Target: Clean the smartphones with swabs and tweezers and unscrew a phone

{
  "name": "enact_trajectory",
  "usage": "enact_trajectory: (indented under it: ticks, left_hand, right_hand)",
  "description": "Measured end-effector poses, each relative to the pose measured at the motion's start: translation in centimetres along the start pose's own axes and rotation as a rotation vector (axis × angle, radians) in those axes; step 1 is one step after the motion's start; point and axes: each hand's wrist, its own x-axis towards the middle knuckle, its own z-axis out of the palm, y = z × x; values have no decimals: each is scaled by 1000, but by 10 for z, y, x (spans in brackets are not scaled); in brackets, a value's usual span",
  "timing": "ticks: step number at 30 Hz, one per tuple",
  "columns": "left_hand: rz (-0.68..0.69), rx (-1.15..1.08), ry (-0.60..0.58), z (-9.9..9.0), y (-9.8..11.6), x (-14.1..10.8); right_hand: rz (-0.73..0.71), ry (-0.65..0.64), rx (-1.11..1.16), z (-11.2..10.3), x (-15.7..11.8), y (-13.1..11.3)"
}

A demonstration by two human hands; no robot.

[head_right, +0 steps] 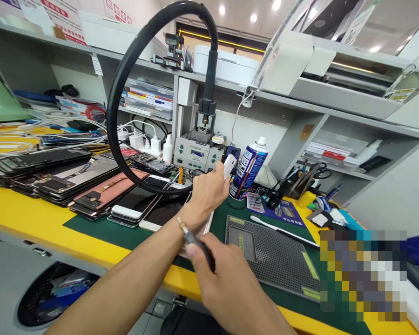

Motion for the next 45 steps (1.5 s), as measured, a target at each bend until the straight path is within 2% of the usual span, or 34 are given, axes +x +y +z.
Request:
enact_trajectory:
  ticks: [4, 9, 19, 26, 30, 32, 35, 37, 39, 41, 45]
  left_hand:
    - [17, -2, 4, 3, 0, -1]
    - [28, -36, -37, 4, -1, -2]
    - [10, -63, -88, 8, 1, -3]
    - [-12, -88, -96, 6, 2, -3]
    - [-36, -123, -86, 2, 3, -2]
    - [-129, -265, -75, 0, 3, 1]
    - [-364, -847, -63, -2, 1, 8]
    - [-445, -1200, -88, -2, 0, 12]
    - [-469, -1368, -134, -3, 0, 15]
    - [-489, -1438, -171, -7, 0, 16]
    - [-588, -1667, -237, -18, 2, 17]
  right_hand:
    - [-21, -103, -49, 1, -3, -15]
    - [19, 10, -100, -13, 6, -12]
    - [-65, -61, -165, -8, 1, -22]
    - [-33, -20, -146, -25, 10, -15]
    - [-68, 66, -141, -29, 9, -9]
    - [-89, 125, -62, -34, 9, -2]
    - [-79, 238, 188, -49, 10, 13]
    - [-62, 343, 369, -63, 12, 25]
    - [-73, 489, 477, -78, 17, 37]
    - [-108, 589, 538, -89, 22, 48]
    - [-172, 629, 572, -89, 35, 67]
